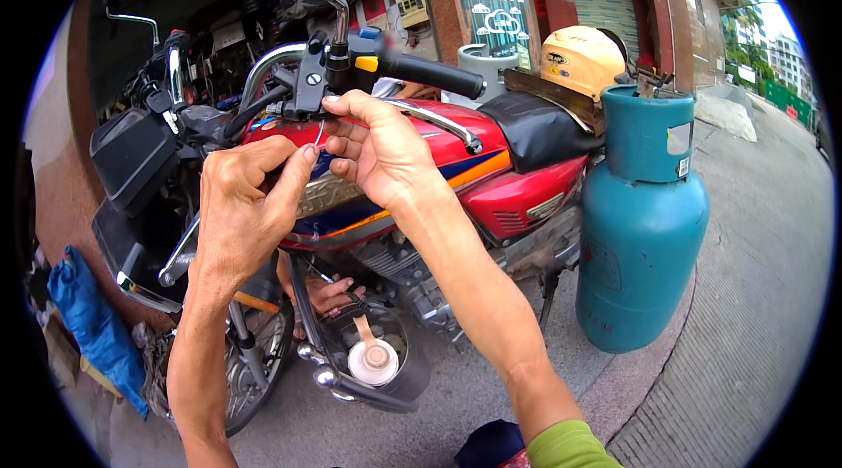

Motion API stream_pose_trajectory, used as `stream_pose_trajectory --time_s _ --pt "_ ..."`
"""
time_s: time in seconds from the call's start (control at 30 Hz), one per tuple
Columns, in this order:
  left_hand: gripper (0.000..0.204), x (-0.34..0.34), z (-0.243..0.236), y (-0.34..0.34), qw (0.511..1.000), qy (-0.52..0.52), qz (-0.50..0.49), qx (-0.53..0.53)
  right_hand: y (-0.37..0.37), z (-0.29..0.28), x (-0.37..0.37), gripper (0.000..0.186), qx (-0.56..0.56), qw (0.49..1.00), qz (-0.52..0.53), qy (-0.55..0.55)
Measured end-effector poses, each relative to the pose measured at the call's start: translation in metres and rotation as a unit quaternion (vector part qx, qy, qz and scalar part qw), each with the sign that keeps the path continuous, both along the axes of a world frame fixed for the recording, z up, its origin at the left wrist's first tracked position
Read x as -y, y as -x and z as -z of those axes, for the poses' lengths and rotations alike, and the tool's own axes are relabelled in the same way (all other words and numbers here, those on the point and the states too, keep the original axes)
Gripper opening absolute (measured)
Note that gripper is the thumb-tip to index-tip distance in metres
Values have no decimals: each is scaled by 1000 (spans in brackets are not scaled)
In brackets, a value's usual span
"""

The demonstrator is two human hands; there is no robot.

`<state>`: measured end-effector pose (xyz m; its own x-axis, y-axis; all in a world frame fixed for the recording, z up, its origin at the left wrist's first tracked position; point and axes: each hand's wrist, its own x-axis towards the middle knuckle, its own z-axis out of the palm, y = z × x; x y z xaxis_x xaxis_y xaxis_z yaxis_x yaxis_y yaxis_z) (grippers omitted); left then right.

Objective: The person receives a small black component from another man and installs it onto the motorcycle's handlebar area. The person then uses a wrench to tighten a bolt on the handlebar assembly.

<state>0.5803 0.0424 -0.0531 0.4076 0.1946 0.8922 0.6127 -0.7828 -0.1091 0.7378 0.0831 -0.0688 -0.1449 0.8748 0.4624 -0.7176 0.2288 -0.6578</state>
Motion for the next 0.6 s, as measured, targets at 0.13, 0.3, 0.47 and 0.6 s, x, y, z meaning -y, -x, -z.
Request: stream_pose_trajectory --time_s 0.13,0.3,0.47,0.6 --pt "22 12 -8 4 1000 17 -21 -1 3 -4 5 12 -68 995 -76 -6" --pt "22 8 -15 13 997 -34 -63 -36 6 1 4 9 -77 996 -25 -24" --pt "21 9 -24 20 990 -71 -112 -57 8 1 7 8 -79 996 27 -23" --pt "21 7 -31 26 986 -45 -149 -57 12 2 8 14 -84 996 30 -29"
